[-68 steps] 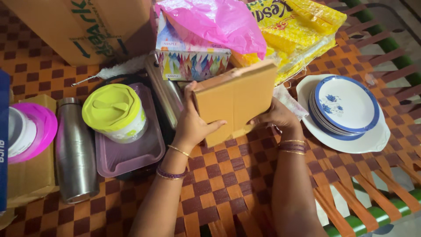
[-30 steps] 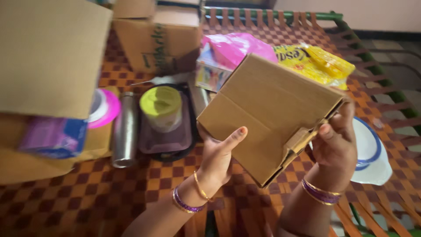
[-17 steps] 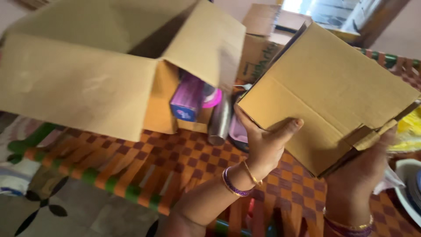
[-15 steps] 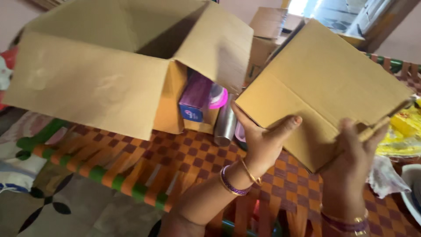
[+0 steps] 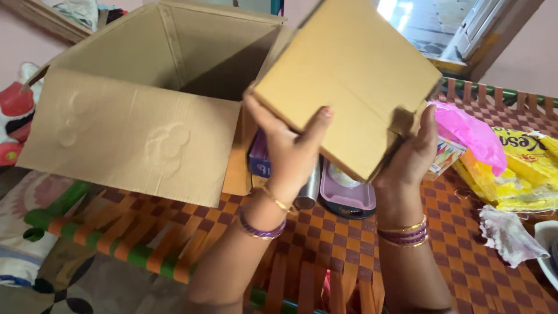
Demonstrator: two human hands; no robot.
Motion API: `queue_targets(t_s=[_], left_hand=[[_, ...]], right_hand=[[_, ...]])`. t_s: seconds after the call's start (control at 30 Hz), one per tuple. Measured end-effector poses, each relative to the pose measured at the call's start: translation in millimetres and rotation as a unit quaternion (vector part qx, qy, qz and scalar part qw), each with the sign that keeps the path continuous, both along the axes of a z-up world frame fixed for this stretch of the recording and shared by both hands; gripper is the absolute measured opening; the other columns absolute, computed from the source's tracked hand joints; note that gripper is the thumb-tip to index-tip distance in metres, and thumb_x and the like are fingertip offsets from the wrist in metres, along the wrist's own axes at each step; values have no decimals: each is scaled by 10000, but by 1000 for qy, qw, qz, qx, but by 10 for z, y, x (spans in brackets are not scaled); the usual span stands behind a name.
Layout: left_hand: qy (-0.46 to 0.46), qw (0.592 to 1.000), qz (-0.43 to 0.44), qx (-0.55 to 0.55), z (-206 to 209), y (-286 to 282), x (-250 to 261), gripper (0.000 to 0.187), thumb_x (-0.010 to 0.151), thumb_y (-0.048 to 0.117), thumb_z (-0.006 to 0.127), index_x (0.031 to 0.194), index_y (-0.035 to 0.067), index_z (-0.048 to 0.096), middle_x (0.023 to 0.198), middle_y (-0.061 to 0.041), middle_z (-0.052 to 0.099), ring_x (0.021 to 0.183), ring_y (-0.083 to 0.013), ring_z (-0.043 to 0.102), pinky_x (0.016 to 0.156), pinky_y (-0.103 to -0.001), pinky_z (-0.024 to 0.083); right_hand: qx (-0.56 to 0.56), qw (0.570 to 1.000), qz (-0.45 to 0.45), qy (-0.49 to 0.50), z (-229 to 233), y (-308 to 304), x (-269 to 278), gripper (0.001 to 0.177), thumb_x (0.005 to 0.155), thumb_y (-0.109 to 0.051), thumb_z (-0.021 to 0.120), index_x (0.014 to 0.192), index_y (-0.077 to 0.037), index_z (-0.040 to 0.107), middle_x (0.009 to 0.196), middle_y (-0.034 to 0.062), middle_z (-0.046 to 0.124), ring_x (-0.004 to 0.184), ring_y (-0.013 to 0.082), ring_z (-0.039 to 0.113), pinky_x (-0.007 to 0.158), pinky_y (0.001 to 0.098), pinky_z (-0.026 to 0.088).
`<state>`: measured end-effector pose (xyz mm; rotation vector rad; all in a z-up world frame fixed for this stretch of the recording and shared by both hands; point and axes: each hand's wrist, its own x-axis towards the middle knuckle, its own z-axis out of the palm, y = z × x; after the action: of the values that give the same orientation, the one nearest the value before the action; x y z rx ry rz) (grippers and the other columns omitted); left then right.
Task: The person wipes several plates and plastic containers with a cloth, then places them into a cardboard box. The person also assembles a small cardboard box and places it inside a larger box.
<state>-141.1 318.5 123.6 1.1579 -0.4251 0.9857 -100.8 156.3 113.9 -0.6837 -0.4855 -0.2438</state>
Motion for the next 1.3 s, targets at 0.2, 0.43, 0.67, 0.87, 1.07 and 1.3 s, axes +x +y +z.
queue_targets(t_s=[0.2,0.43,0.67,0.87,1.07,1.3], left_hand=[[13,998,-3,-69,6,270,-146,1101,932,80,764,1607,74,-106,1515,-174,401,1303,-232,522,1136,-417,500],[-6,992,-62,-107,2,411,-329,1026,958,-14,751,1648,123,4,1525,-87,374,1371,-171,441,1176,-367,429],[16,987,-103,-125,-147,480,-358,1014,968,21,736,1664,154,10,1535,-75,386,1391,-184,443,1207,-389,399],[13,987,-98,-128,-300,446,-366,1075,972,59,733,1671,189,-73,1573,-48,354,1419,-165,407,1211,-392,386],[24,987,-103,-124,-350,369,-431,1057,986,87,724,1685,174,-64,1584,-62,372,1442,-174,408,1222,-385,379],[38,983,-117,-137,-280,281,-478,927,991,78,725,1644,163,74,1512,-63,413,1394,-177,441,1186,-380,415]], right_hand=[[-58,992,75,-82,53,126,-65,709,1072,-292,574,1621,32,263,1492,172,517,1408,266,560,1209,417,488],[-43,990,113,-69,47,122,-192,727,1060,-224,643,1665,-108,257,1589,91,469,1431,233,508,1177,390,476],[-90,986,67,-121,8,103,-362,703,1058,-118,662,1623,-167,248,1621,97,426,1470,274,503,1227,448,486],[-68,988,101,-92,85,22,-459,785,990,-52,737,1589,-205,254,1636,82,397,1463,284,503,1182,450,503],[-103,989,57,-84,142,-62,-608,795,938,-4,794,1527,-187,292,1496,171,476,1389,330,551,1102,484,553],[-121,990,67,-35,223,-150,-704,793,944,4,727,1539,-190,239,1488,232,506,1330,356,607,1022,493,607]])
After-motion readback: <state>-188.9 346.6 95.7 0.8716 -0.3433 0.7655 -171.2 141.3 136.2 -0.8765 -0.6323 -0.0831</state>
